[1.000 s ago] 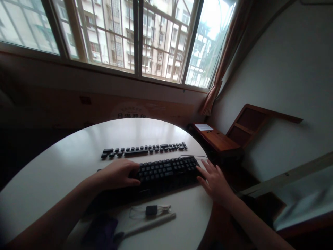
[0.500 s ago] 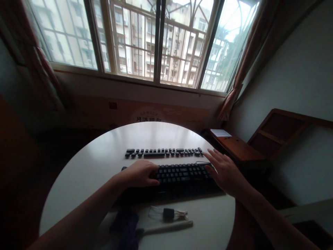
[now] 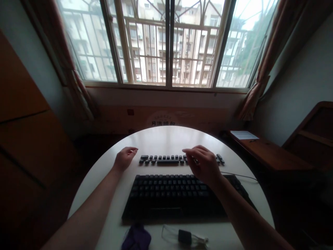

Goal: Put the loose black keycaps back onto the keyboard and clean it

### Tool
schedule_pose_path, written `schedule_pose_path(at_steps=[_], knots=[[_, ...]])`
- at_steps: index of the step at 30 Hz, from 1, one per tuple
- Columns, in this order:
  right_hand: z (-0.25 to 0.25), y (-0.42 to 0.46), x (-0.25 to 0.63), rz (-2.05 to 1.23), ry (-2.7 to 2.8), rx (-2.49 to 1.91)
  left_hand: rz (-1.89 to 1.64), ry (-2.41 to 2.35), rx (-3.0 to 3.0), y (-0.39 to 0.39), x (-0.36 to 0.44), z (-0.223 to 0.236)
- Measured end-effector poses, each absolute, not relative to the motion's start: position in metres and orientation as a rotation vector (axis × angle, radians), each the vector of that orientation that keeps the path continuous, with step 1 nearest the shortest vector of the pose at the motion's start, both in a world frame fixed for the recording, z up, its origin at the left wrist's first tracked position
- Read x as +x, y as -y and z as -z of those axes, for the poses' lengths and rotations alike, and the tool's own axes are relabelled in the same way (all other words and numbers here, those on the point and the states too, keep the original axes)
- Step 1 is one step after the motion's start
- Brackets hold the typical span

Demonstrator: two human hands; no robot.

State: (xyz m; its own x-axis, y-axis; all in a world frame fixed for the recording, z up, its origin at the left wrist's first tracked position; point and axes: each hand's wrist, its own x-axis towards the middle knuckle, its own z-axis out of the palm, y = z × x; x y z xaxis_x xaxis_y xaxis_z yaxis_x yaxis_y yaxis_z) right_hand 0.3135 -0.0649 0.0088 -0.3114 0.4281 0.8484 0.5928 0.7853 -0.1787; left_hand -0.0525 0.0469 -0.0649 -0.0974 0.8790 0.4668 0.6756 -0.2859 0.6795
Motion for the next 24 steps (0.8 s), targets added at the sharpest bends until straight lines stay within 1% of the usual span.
schedule_pose_path(at_steps=[5, 11, 19, 24], knots=[[0.004, 0.064, 0.322, 0.174, 1.935, -0.788, -1.215, -1.703, 1.797, -0.061, -0.058, 0.083], [0.013, 0.065, 0.324, 0.139, 1.857, -0.891, -1.025, -1.655, 1.811, -0.083, -0.058, 0.071], [-0.002, 0.086, 0.319, 0.103, 1.769, -0.856, -1.059, -1.634, 1.904, -0.081, -0.059, 0.062], [-0.009, 0.093, 0.315, 0.064, 1.712, -0.856, -0.939, -1.542, 1.98, -0.071, -0.053, 0.059]])
